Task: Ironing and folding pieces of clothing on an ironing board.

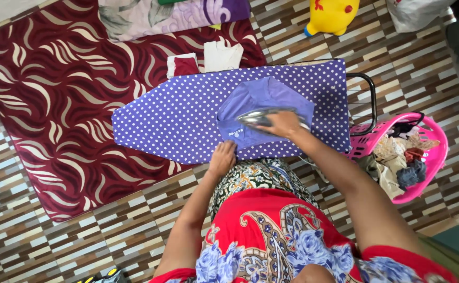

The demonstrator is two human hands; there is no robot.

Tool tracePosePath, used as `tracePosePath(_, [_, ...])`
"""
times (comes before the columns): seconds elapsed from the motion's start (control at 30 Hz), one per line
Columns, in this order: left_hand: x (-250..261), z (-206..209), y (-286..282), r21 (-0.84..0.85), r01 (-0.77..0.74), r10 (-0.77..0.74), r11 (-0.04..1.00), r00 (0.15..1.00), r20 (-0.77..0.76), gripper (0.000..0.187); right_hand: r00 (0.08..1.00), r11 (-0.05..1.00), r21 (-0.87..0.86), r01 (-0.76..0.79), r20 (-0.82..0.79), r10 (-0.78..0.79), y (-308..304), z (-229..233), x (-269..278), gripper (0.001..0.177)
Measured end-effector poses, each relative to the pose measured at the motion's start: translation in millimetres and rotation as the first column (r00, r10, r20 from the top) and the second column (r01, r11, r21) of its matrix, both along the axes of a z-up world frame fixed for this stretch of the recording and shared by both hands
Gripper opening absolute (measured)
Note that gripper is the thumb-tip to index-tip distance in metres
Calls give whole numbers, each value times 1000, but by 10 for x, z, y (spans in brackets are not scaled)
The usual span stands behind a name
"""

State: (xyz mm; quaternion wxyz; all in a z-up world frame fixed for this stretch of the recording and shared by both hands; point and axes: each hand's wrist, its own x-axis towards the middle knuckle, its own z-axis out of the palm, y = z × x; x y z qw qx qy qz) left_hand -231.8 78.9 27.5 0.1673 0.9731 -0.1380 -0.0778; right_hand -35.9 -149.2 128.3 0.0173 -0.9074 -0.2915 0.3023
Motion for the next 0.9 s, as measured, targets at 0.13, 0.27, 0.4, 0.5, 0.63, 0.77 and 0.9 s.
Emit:
tracePosePath(0.13, [-52,-51,79,36,-49,46,998,997,67,60,954,954,-82,-289,64,294,617,-593,183,77])
tracePosePath(0.27, [-12,30,220,133,16,-13,991,1000,-28,66,928,935,-26,-354,117,354,1041,-601,227,76])
tracePosePath(0.4, [-5,174,226,191,75,-49,979,989,-136,67,979,987,80,-143,161,128,1045,-598,159,73])
tracePosePath(0.5, [69,174,317,155,131,-98,979,975,-201,65,974,980,96,-173,166,156,1033,-653,195,75])
tracePosePath(0.63, [51,111,333,110,107,-93,988,987,-129,65,979,988,53,-148,152,139,964,-581,179,74])
tracePosePath(0.77, [53,53,335,105,115,-108,988,992,-65,64,991,992,-14,-122,46,122,600,-449,191,77])
tracePosePath(0.9, [249,223,281,118,54,-3,992,918,-396,51,984,994,-19,-110,137,112,64,-384,273,76])
